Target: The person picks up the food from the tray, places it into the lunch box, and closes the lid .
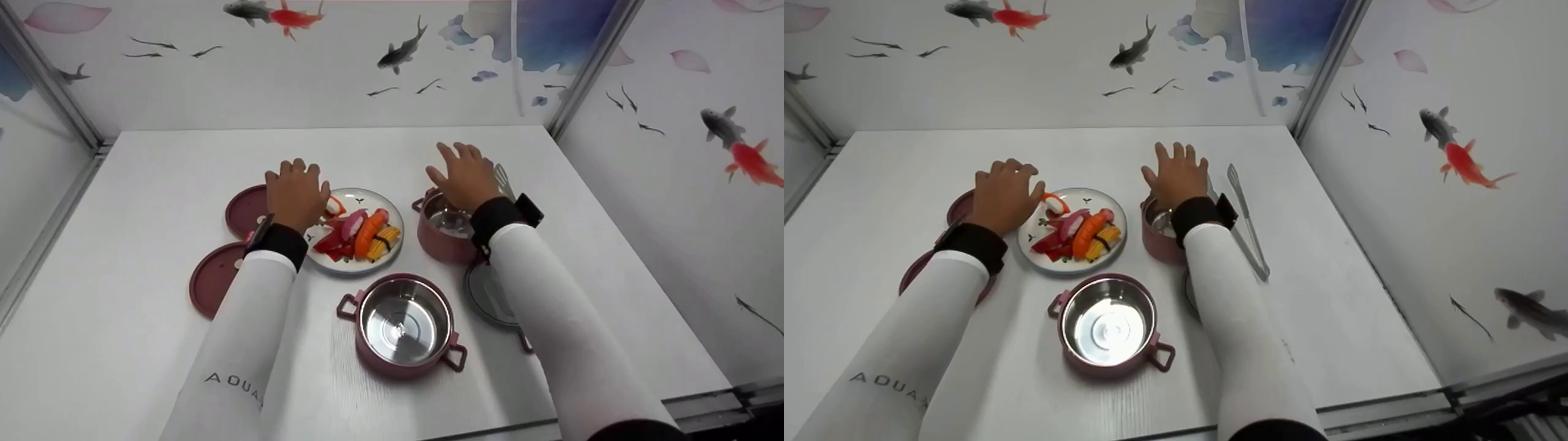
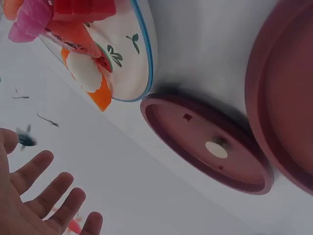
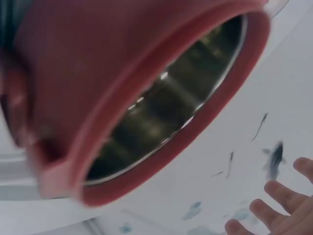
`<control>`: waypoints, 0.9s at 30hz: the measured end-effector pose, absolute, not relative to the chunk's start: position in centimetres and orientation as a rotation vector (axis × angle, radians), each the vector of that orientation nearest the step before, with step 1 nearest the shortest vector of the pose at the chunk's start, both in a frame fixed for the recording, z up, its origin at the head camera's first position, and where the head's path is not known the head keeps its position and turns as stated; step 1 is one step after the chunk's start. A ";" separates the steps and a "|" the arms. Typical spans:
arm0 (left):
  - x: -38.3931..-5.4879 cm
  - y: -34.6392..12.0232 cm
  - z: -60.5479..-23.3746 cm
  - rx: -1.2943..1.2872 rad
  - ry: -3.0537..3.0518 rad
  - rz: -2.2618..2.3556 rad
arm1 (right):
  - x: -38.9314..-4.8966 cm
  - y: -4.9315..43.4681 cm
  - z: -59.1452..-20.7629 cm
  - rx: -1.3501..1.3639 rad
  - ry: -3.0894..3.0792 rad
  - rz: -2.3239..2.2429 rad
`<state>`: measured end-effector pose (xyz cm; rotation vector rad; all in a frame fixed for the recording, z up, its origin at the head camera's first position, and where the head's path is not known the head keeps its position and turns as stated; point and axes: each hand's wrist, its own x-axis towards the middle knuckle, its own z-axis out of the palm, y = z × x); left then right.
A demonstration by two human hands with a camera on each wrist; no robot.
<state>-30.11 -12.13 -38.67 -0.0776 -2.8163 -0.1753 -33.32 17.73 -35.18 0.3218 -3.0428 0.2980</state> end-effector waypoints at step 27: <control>-22.1 -8.8 -41.1 0.013 -3.223 -0.600 | -28.6 37.4 -40.5 0.217 -3.314 0.406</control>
